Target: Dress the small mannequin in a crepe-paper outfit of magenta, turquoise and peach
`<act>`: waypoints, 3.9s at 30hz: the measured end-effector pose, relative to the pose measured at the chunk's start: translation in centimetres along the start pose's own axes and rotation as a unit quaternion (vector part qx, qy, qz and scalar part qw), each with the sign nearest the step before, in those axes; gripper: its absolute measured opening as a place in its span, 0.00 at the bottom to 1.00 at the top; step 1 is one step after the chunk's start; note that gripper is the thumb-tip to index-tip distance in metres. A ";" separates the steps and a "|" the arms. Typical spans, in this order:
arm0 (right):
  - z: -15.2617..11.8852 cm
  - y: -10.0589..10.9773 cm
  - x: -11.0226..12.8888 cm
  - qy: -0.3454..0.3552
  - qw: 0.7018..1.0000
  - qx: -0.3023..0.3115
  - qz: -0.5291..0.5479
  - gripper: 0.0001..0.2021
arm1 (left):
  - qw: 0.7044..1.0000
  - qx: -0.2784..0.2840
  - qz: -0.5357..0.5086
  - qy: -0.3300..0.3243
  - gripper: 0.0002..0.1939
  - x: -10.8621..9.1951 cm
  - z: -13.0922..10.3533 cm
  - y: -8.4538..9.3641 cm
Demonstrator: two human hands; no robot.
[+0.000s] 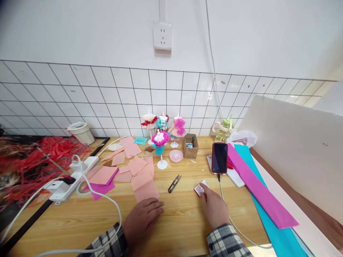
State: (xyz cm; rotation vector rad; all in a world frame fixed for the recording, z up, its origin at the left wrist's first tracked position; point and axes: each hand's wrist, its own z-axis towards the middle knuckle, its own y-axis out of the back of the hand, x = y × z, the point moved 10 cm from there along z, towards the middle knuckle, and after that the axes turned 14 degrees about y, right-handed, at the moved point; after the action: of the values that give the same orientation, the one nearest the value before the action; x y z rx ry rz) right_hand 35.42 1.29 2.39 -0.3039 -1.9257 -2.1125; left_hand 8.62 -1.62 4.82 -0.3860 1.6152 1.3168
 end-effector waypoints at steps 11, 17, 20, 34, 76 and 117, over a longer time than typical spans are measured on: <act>-1.2 -1.8 -0.2 0.061 0.991 0.066 -0.103 0.19 | 0.994 0.039 0.070 -0.069 0.14 -1.1 -0.3 -1.5; -1.1 -2.1 0.7 0.103 0.982 0.085 -0.136 0.22 | 0.986 0.011 0.146 -0.073 0.11 -0.1 -0.1 -2.3; -0.7 -1.9 1.5 0.122 0.975 0.113 -0.145 0.24 | 0.988 -0.004 0.143 -0.053 0.09 0.4 0.2 -1.8; 1.0 -1.0 1.3 0.153 0.970 0.180 -0.053 0.26 | 0.987 -0.090 0.134 -0.003 0.09 1.3 0.2 0.9; -0.6 -8.5 18.4 0.306 0.943 0.126 0.040 0.11 | 0.927 -0.153 0.343 0.014 0.06 2.3 -2.1 1.2; -1.3 -8.9 19.2 0.302 0.933 0.186 -0.061 0.12 | 0.929 -0.149 0.337 0.018 0.08 2.3 -2.2 1.3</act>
State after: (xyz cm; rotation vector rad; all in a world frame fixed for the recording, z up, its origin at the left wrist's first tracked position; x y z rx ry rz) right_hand 14.39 -0.29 0.22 0.4974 -1.9152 -1.5828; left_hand 5.54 -2.30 3.48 -0.0176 1.6435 2.0972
